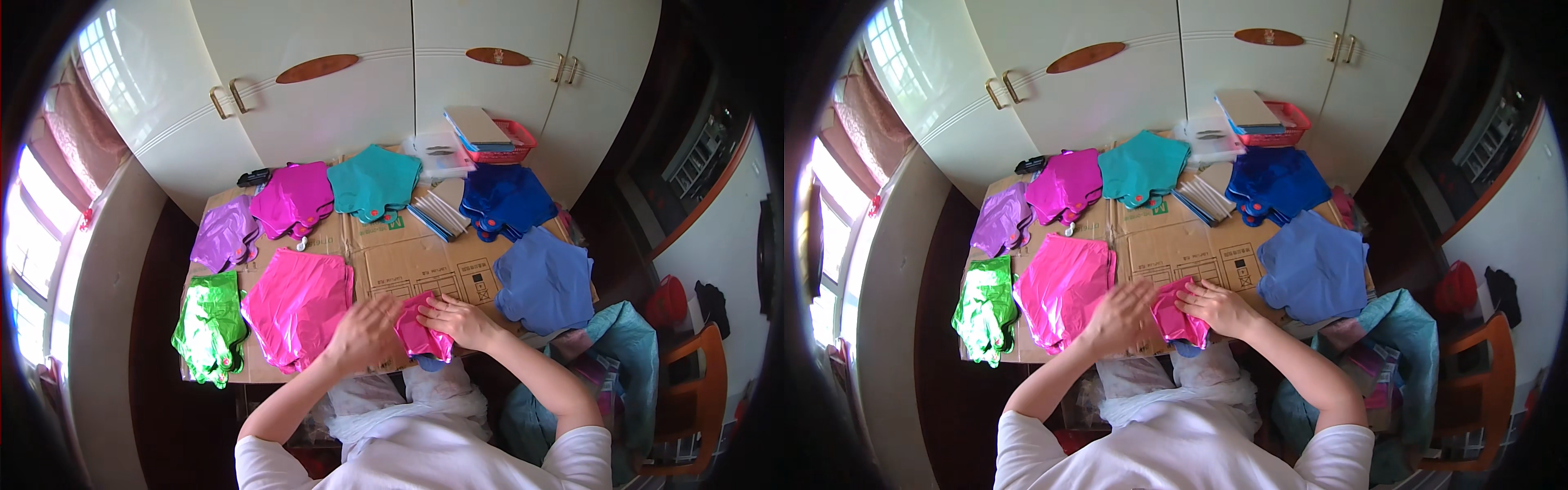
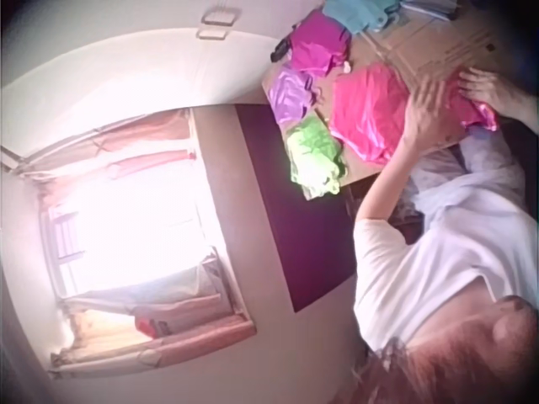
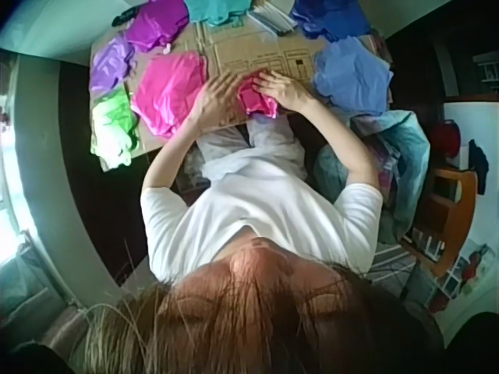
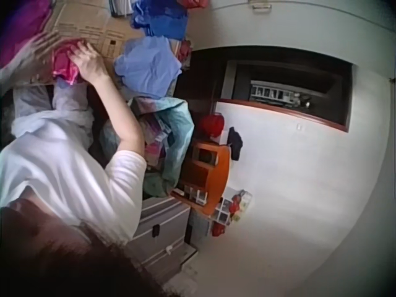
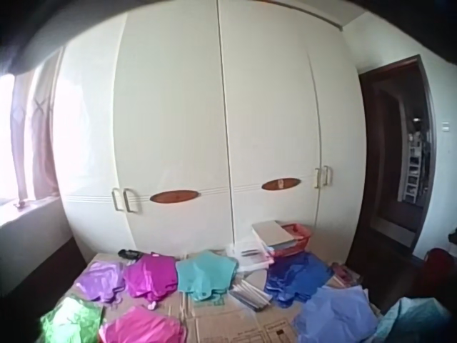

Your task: Fold colorful plastic bags and place them into individual clear plastic packaging sleeves.

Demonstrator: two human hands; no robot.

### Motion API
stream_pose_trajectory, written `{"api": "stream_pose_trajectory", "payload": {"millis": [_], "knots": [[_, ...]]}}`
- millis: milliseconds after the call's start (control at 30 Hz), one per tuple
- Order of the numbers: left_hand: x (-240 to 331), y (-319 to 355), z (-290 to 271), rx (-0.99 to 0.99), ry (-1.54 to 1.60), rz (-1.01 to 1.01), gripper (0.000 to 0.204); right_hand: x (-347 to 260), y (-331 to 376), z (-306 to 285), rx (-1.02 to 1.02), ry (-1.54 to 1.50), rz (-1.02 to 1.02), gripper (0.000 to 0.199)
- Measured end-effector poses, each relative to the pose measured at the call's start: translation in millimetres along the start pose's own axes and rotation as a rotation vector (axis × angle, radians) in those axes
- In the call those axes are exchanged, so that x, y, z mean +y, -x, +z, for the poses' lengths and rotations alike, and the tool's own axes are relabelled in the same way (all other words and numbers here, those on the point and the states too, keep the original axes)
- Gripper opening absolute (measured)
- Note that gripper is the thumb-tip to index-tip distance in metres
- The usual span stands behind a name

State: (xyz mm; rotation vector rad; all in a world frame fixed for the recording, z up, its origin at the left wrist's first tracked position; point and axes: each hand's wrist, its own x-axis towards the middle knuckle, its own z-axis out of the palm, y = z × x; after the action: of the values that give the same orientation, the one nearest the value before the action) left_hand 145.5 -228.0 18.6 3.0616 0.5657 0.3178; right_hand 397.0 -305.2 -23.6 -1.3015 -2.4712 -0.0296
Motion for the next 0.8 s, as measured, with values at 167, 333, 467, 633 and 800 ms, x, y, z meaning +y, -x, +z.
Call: {"api": "stream_pose_trajectory", "payload": {"millis": [167,333,467,633,800], "knots": [[21,16,18,-0.001,0.113,0.084,0.074,4,2,3,0.014,-0.038,-0.016,0.038],[27,18,18,-0.010,0.077,0.078,0.071,-3,9,-7,-0.121,-0.018,-0.011,0.063],[39,22,20,0.012,0.015,0.052,0.064,-21,11,-30,-0.286,-0.050,0.023,0.075],[60,32,40,0.178,-0.050,0.070,0.042,-34,28,-20,-0.359,0.280,-0.030,0.066],[67,35,38,0.308,0.052,0.052,0.038,-35,34,-24,-0.022,0.067,-0.119,0.040]]}}
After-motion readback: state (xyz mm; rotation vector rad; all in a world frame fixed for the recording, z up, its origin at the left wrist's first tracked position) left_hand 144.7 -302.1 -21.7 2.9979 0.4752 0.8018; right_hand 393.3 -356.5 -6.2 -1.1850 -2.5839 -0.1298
